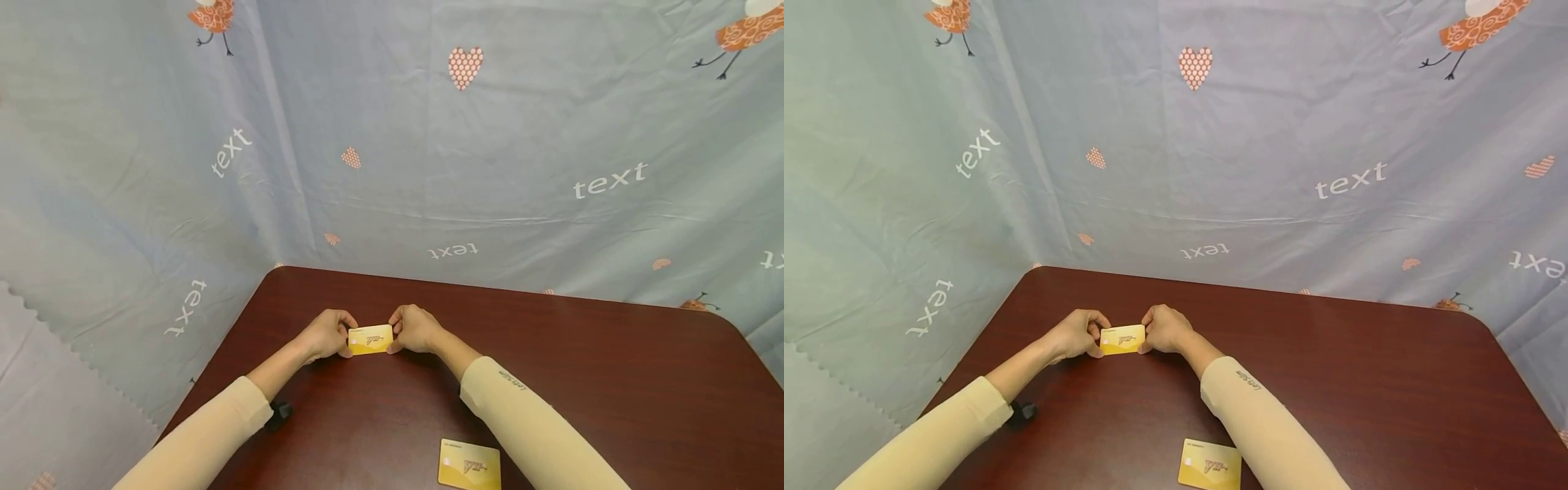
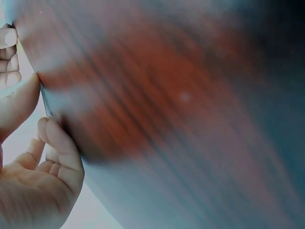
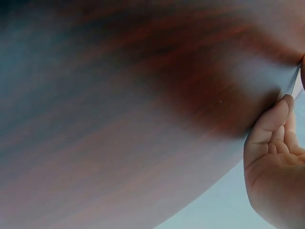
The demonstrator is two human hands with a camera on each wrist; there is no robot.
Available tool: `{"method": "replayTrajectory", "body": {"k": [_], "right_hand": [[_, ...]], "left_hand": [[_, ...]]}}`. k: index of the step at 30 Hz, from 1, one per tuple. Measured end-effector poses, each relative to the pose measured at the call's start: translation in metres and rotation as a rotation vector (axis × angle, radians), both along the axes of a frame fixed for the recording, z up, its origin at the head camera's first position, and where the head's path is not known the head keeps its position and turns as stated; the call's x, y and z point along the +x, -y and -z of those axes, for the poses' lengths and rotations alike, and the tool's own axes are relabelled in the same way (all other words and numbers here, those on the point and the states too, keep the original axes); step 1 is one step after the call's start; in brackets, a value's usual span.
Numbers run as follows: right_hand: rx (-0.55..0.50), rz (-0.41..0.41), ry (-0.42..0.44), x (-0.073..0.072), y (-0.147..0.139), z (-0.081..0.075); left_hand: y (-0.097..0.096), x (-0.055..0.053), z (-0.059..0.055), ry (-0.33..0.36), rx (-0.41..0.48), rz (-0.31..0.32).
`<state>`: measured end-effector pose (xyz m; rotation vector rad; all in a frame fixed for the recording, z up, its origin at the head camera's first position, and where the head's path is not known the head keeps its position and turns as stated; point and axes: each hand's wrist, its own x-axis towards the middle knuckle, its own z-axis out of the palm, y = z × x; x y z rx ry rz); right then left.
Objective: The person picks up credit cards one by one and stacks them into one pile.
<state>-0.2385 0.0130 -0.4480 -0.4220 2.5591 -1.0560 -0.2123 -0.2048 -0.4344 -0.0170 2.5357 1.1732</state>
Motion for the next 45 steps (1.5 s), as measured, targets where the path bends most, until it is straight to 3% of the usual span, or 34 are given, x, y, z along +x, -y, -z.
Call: {"method": "replayTrajectory", "body": {"k": [6, 18, 33, 45], "right_hand": [[0.010, -0.014, -0.060, 0.002, 0.000, -0.002], [0.015, -0.010, -0.077, 0.008, 0.002, -0.002], [-0.201, 0.059, 0.044, 0.013, -0.010, -0.007], [-0.261, 0.074, 0.088, 0.021, -0.025, -0.014]], "left_hand": [[0.001, 0.000, -0.001, -0.022, 0.012, 0.006], [0.002, 0.006, 0.005, -0.068, 0.090, -0.012], [-0.007, 0.017, 0.002, -0.083, 0.230, -0.032], [-0.015, 0.020, -0.005, -0.082, 0.260, -0.020]]}}
